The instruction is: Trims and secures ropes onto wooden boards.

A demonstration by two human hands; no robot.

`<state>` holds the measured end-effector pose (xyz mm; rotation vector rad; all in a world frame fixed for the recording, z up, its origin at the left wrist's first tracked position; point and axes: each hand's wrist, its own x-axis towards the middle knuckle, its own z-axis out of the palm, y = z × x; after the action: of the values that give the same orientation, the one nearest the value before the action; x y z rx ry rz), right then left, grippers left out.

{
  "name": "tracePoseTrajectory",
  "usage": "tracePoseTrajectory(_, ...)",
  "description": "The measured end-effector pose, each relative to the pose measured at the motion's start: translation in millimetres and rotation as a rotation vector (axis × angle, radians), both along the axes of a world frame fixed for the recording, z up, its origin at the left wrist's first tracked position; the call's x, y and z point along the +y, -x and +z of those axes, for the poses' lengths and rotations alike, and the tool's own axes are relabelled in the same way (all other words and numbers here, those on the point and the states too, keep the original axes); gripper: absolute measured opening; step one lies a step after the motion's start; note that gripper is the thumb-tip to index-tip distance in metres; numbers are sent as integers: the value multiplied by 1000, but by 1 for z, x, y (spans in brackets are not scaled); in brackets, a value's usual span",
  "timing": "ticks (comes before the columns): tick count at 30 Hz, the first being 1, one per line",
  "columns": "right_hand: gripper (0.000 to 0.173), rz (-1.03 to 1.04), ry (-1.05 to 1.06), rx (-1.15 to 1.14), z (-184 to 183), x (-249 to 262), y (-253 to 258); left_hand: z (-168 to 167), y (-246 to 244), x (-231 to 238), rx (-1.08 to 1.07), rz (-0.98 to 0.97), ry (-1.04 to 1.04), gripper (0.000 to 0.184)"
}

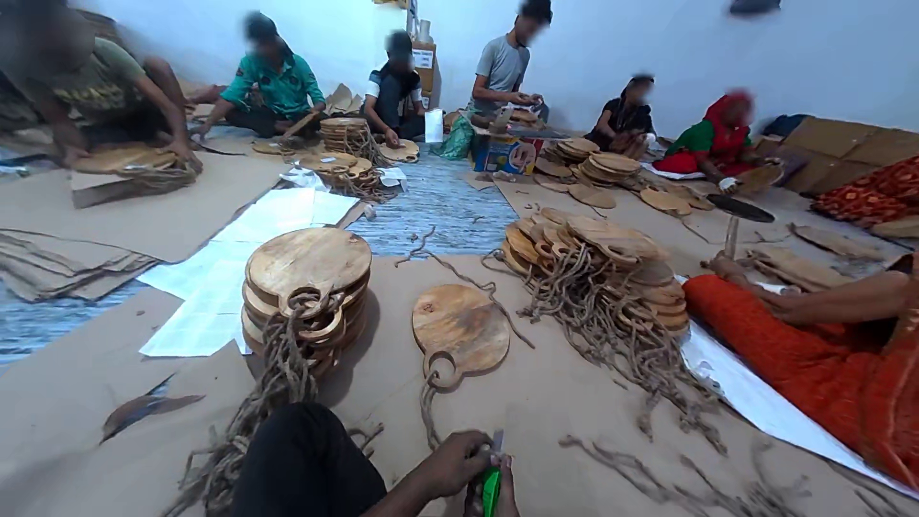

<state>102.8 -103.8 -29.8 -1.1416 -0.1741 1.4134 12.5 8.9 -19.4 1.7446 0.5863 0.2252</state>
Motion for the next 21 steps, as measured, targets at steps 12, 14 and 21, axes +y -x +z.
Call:
tracePoseTrajectory(12,38,193,35,161,-10,-5,-12,-5,-2,5,81,119,55,40)
tracePoseTrajectory(14,37,164,67,181,-7,-4,-6,-8,-3,6,113,118,0,41)
tracePoseTrajectory(21,35,103,88,84,5,-1,17,-8,0,5,231,265,-131,60)
